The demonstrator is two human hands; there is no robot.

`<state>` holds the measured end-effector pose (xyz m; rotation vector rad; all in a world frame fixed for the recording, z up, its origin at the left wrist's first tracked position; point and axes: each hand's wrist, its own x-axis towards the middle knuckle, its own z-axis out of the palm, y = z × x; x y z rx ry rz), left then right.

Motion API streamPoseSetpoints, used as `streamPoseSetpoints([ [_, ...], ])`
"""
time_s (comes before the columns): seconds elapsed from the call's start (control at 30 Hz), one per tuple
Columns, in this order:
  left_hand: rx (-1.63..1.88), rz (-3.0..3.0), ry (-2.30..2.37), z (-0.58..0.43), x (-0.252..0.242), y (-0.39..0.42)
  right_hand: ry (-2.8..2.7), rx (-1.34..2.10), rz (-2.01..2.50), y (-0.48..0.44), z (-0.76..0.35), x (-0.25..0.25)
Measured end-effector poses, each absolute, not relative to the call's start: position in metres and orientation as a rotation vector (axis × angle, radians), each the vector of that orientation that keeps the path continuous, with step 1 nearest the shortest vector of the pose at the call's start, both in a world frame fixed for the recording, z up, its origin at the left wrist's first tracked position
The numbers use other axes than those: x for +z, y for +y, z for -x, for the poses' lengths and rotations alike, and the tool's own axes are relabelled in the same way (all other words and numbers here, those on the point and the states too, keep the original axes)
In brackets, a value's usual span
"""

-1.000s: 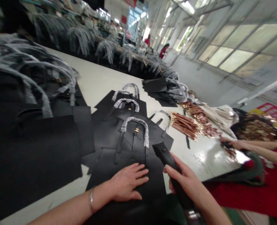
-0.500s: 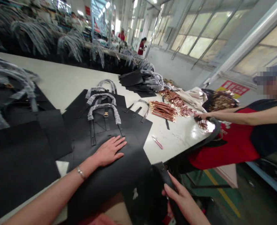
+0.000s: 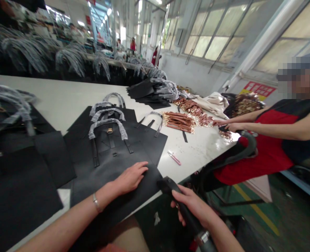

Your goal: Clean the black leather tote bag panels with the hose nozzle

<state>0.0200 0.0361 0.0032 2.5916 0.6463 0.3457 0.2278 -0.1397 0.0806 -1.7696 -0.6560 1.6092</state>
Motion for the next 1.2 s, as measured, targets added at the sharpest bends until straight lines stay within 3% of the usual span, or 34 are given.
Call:
streamPoseSetpoints([
  [0.33, 0.281, -2.7, 0.663, -0.071, -0.007, 0.02, -0.701, 1.067, 1.805, -0.144, -0.238, 0.089],
  [0.6, 0.172, -2.777, 0.225, -0.103, 0.002, 0.027, -0.556, 1.128, 1.861, -0.18, -0.239, 0.064],
  [0.97, 0.327, -2.619, 0.872, -0.085, -0.007, 0.018, -0.54, 1.511, 1.744, -0.171, -0.228, 0.08],
  [1.2, 0.442, -2.593, 0.856, -0.061, -0.018, 0.011, -0.57, 1.596, 1.738, -0.15, -0.228, 0.084],
])
